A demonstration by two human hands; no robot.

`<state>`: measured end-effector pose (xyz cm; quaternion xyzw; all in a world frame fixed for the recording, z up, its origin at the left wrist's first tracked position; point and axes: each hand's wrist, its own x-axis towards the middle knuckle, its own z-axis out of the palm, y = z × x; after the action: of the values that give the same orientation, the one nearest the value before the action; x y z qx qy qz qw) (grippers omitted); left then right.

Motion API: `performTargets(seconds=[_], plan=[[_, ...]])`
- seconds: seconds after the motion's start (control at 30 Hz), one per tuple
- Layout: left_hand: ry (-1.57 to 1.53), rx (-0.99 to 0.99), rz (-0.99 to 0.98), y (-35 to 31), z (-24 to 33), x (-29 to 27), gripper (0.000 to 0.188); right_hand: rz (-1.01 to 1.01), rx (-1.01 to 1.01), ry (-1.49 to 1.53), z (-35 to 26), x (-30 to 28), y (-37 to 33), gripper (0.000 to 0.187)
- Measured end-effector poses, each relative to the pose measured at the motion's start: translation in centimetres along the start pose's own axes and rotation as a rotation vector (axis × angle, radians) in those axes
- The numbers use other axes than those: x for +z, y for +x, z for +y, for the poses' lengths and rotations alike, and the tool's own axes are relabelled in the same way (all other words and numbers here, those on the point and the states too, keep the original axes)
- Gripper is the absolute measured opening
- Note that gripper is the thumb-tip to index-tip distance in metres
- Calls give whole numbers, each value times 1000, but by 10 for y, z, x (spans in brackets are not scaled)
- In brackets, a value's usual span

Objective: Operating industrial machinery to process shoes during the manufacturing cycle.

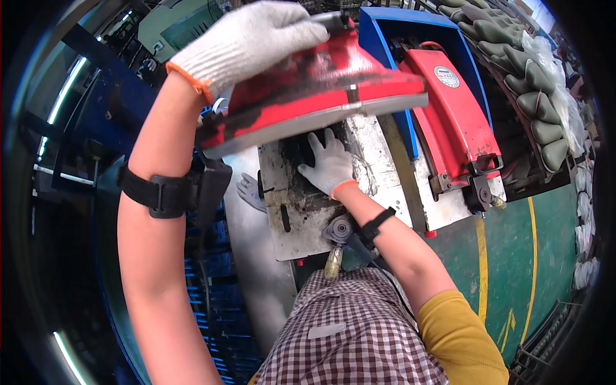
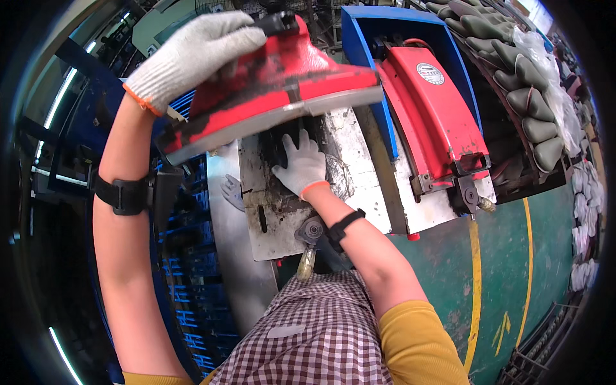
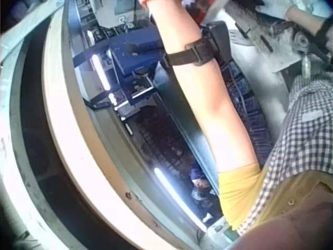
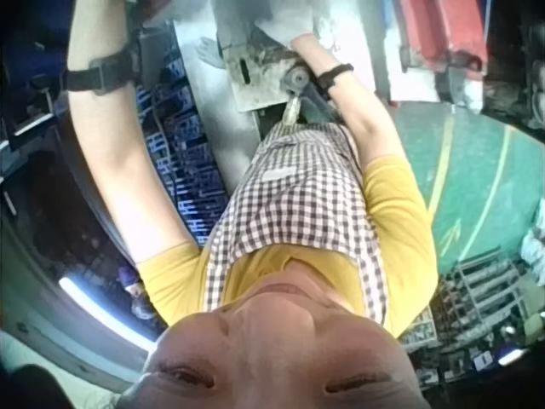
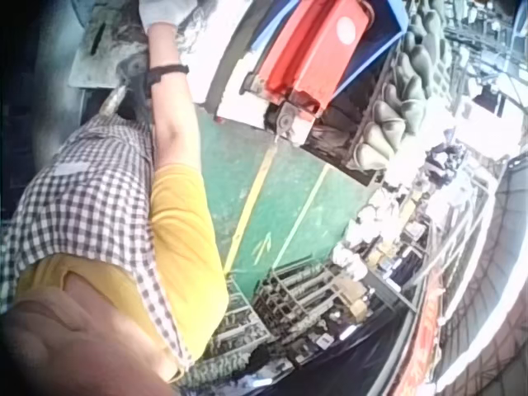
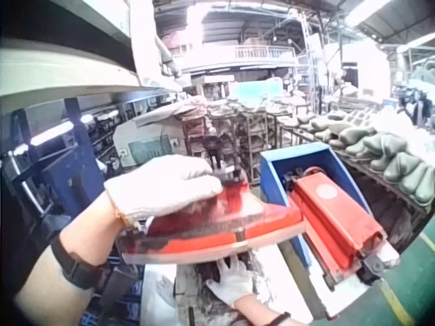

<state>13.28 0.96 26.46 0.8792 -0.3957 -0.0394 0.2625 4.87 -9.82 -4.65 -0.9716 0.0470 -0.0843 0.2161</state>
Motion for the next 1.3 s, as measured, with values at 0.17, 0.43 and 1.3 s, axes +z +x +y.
performTargets(seconds=[0.17,0.43,1.3], plan=[[-239,-152,-273,-28,10,30,33,314,-66,386,55,-30,-76,54],[150,147,-154,-79,-10,148,25,-270,175,844,126,-49,-250,15],[398,-14,-61,-125,-21,264,31,-917,712,1724,180,-66,-216,47]])
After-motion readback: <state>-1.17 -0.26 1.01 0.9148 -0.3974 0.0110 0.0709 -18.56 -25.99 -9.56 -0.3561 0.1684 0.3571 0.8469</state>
